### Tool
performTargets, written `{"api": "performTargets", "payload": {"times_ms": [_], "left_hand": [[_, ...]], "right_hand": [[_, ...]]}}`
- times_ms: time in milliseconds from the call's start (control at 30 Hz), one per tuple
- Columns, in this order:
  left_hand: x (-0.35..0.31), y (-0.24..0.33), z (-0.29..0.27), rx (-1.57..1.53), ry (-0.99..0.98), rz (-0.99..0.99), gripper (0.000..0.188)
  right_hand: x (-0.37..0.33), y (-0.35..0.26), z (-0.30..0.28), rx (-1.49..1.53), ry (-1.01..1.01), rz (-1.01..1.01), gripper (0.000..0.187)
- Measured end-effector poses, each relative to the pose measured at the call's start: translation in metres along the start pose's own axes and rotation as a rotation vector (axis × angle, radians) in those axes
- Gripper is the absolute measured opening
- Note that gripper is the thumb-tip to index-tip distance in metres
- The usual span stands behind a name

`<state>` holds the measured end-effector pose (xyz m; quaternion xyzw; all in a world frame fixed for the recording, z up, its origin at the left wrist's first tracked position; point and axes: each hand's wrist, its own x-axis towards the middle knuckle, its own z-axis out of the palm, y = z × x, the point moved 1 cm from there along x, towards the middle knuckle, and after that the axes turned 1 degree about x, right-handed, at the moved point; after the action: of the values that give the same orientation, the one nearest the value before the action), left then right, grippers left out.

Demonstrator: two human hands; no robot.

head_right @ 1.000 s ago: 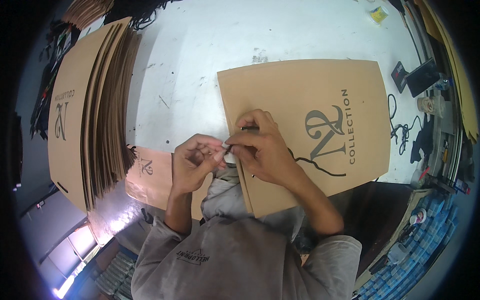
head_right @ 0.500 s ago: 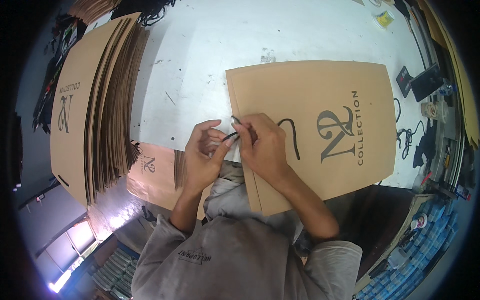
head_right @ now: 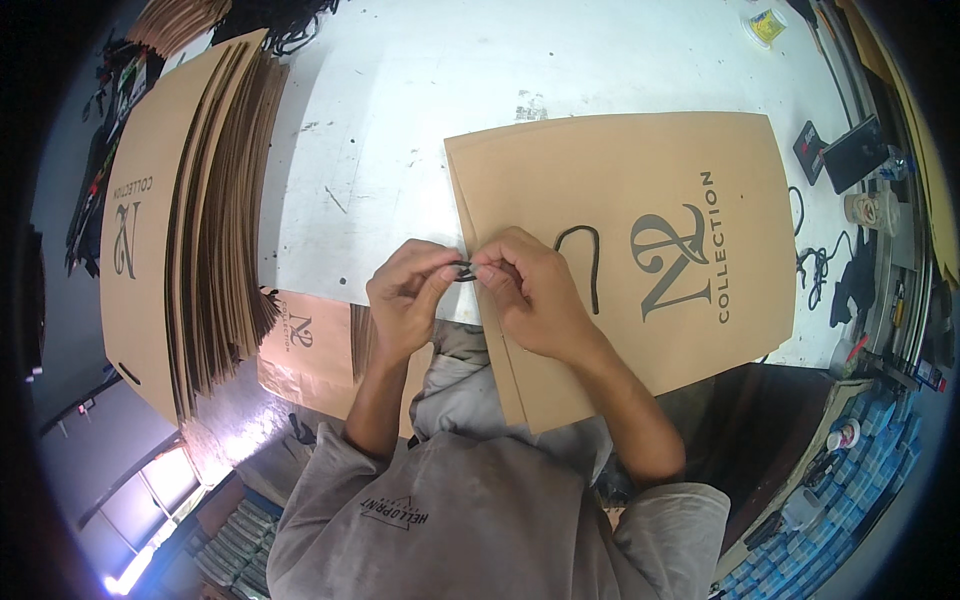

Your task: The person repeatedly threads black drawstrings through pre-punched holes on flat brown paper bags, then stacks the finished bags. The process is performed one bag at a time on a white worktable.

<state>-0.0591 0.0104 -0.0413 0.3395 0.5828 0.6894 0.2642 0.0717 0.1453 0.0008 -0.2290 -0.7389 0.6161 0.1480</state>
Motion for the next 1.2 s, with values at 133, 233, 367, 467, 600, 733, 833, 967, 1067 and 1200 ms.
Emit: {"api": "performTargets", "payload": {"times_ms": [133, 233, 367, 467, 600, 733, 833, 967, 1067, 1200], "left_hand": [[-0.007, -0.001, 0.013, 0.04, 0.009, 0.046, 0.023], [-0.008, 0.002, 0.019, -0.062, 0.089, -0.088, 0.012], [-0.011, 0.032, 0.01, -0.196, 0.108, -0.249, 0.007], [-0.02, 0.059, 0.0, -0.036, -0.019, -0.031, 0.009], [-0.027, 0.073, -0.012, 0.059, -0.031, 0.015, 0.006], [-0.007, 0.056, -0.011, 0.582, 0.272, 0.022, 0.03], [-0.025, 0.049, -0.007, 0.523, 0.144, -0.157, 0.035], [-0.037, 0.049, 0.034, 0.44, -0.247, -0.499, 0.028], [-0.042, 0.044, 0.044, 0.315, -0.191, -0.476, 0.025], [-0.045, 0.04, 0.044, 0.039, -0.124, -0.532, 0.022]], "right_hand": [[0.001, 0.004, 0.003, 0.029, 0.048, -0.051, 0.011], [-0.001, 0.0, 0.009, 0.264, 0.093, 0.034, 0.016], [-0.002, -0.018, 0.002, -0.201, -0.016, 0.006, 0.018], [0.001, -0.004, 0.022, -0.515, 0.065, -0.166, 0.014], [0.001, -0.016, 0.013, -0.527, 0.04, -0.183, 0.015], [-0.037, -0.027, -0.033, -0.535, 0.235, 0.026, 0.022], [-0.062, -0.011, -0.066, -0.938, 0.29, 0.001, 0.021], [-0.079, -0.005, -0.049, -0.509, 0.291, 0.166, 0.019], [-0.088, -0.005, -0.035, -0.074, 0.331, 0.27, 0.026], [-0.097, 0.007, -0.031, 0.124, 0.171, 0.034, 0.024]]}}
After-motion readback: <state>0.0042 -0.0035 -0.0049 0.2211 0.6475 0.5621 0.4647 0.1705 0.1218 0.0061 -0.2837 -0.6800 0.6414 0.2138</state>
